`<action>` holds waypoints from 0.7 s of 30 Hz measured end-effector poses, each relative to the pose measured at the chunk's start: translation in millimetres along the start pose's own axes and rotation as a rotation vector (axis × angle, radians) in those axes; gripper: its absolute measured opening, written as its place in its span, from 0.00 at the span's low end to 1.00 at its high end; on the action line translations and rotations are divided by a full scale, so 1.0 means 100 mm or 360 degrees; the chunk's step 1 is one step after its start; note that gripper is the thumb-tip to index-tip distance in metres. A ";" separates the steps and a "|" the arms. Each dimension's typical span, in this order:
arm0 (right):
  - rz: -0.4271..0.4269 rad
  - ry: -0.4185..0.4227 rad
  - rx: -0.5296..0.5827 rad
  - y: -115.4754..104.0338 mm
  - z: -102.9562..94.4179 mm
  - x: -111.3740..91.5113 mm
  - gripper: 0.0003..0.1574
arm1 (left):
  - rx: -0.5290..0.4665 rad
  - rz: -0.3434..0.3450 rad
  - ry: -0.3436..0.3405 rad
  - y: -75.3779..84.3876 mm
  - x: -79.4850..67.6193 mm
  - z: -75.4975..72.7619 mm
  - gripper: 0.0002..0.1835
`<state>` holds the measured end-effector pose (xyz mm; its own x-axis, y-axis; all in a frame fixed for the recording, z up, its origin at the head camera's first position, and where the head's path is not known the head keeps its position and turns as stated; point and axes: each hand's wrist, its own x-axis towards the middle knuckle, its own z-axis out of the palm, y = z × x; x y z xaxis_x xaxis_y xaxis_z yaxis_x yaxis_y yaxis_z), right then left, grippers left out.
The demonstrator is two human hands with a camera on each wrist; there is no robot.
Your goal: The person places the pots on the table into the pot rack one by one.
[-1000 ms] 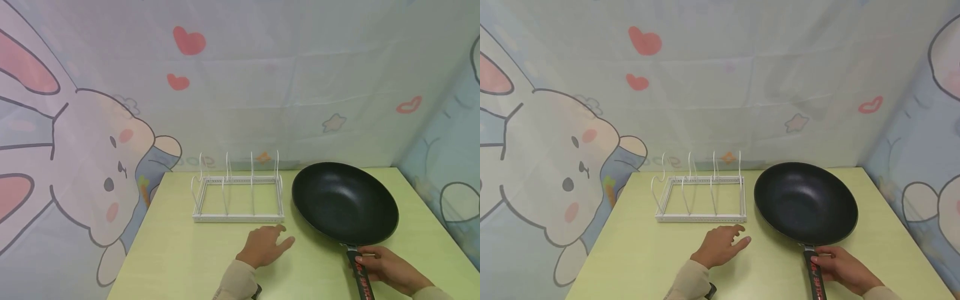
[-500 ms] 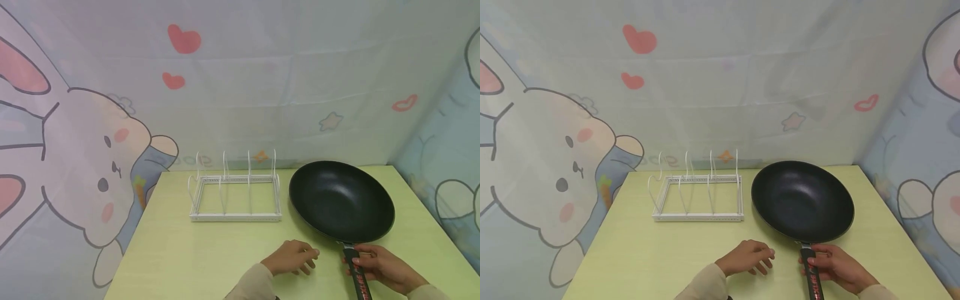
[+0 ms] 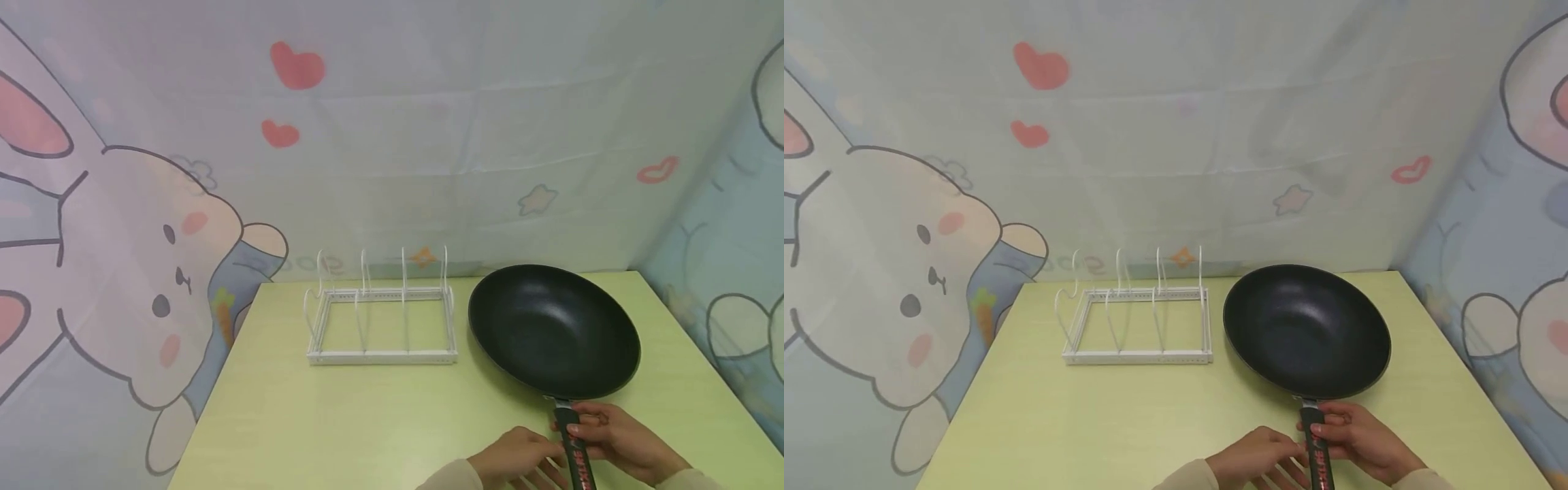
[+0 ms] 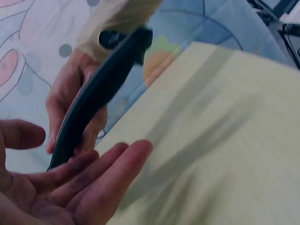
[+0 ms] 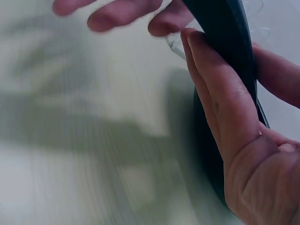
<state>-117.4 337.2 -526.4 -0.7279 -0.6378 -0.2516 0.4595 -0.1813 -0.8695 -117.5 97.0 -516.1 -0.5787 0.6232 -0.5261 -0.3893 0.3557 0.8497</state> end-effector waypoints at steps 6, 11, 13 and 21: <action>-0.0036 0.0048 -0.0041 0.01 0.10 0.09 0.18 | -0.0046 0.0038 0.0016 0.00 -0.06 0.06 0.18; -0.0016 0.0099 -0.0083 0.02 0.15 0.14 0.18 | -0.0141 0.0132 -0.0001 0.01 -0.14 0.08 0.17; -0.0005 0.0135 -0.0101 0.01 0.16 0.16 0.21 | -0.0183 0.0126 0.0042 0.03 -0.17 0.09 0.14; -0.0004 0.0130 -0.0006 0.01 0.20 0.23 0.19 | -0.0162 0.0155 0.0141 0.05 -0.26 0.10 0.03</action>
<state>-123.1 307.5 -524.4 -0.7683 -0.5740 -0.2834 0.4558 -0.1797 -0.8717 -96.9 89.5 -497.9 -0.6763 0.5858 -0.4466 -0.3966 0.2214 0.8909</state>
